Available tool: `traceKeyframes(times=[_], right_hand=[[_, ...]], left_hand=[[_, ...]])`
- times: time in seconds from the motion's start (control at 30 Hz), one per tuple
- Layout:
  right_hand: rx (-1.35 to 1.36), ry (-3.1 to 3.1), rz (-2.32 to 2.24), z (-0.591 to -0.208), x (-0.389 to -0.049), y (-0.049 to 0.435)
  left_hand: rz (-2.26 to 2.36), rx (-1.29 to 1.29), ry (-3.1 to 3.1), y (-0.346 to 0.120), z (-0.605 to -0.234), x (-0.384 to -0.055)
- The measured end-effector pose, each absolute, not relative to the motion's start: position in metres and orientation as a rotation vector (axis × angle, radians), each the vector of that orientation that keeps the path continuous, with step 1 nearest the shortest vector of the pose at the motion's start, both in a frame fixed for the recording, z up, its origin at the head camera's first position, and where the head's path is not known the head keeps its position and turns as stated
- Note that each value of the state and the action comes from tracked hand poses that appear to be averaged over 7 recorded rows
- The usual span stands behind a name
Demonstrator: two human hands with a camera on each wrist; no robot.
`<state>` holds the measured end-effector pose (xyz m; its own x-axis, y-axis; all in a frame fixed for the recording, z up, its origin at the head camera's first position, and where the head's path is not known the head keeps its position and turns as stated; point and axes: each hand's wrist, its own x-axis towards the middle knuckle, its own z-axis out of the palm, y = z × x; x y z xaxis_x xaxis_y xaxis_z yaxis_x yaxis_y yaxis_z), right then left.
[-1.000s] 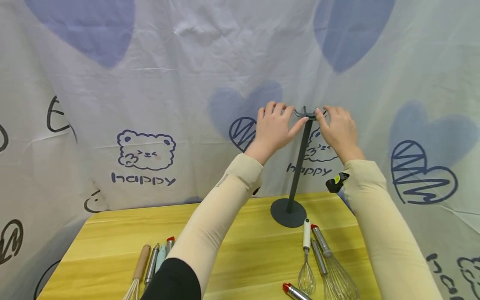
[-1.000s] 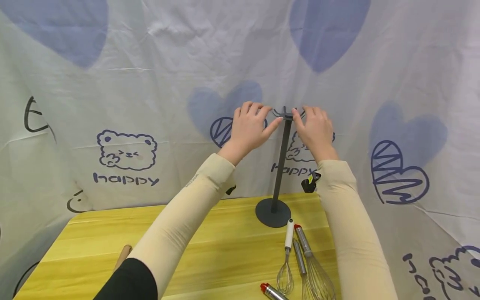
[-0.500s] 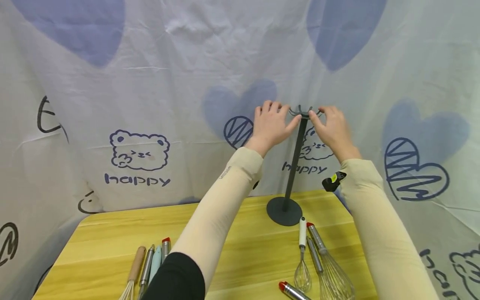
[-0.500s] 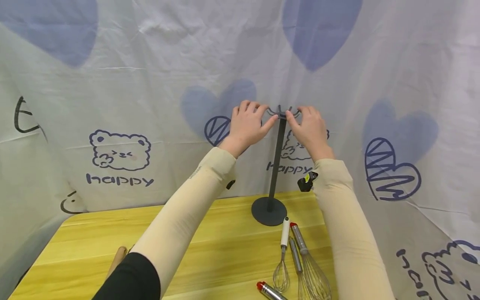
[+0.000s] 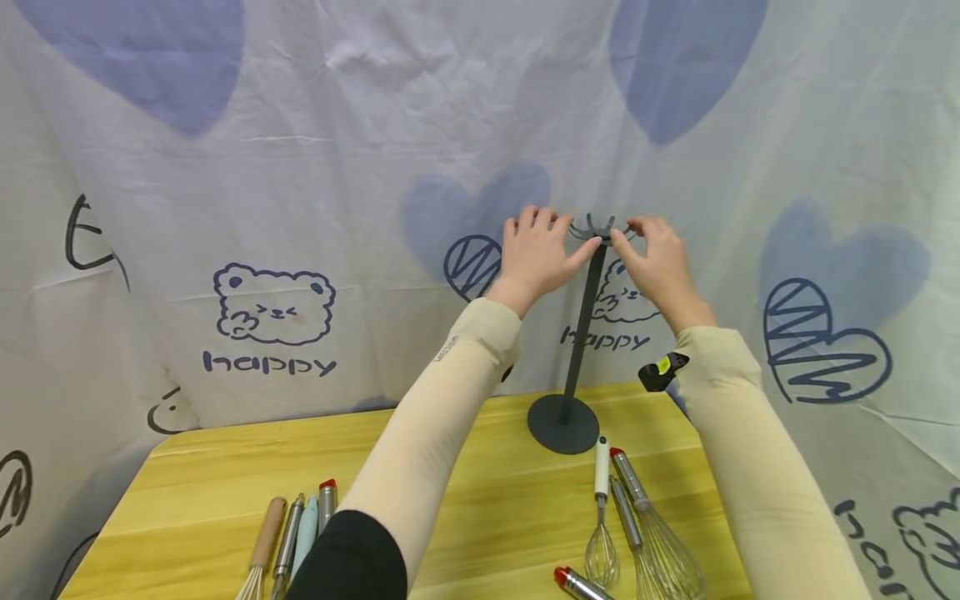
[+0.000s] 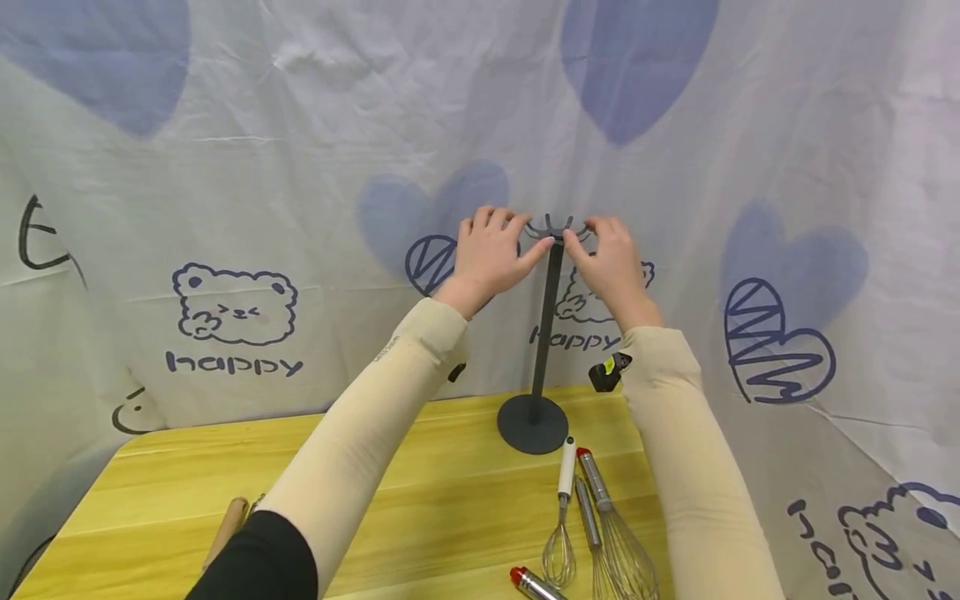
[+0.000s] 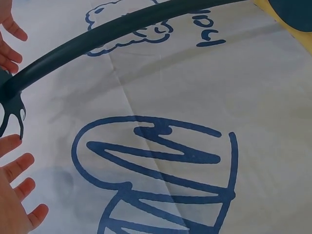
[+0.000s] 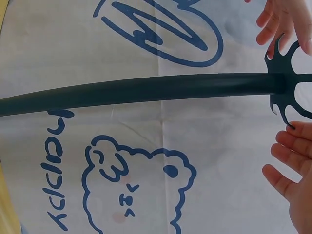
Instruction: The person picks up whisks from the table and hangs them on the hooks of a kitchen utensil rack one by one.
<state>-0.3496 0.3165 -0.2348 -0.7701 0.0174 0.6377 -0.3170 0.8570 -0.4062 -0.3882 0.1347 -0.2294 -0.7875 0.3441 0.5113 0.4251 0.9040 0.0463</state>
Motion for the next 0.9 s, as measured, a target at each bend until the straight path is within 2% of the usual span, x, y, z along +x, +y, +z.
traceKeyframes(times=[0.9], right_hand=[[0.343, -2.528, 0.632, -0.227, -0.341, 0.316]], left_hand=[[-0.308, -0.598, -2.556, 0.124, -0.229, -0.383]])
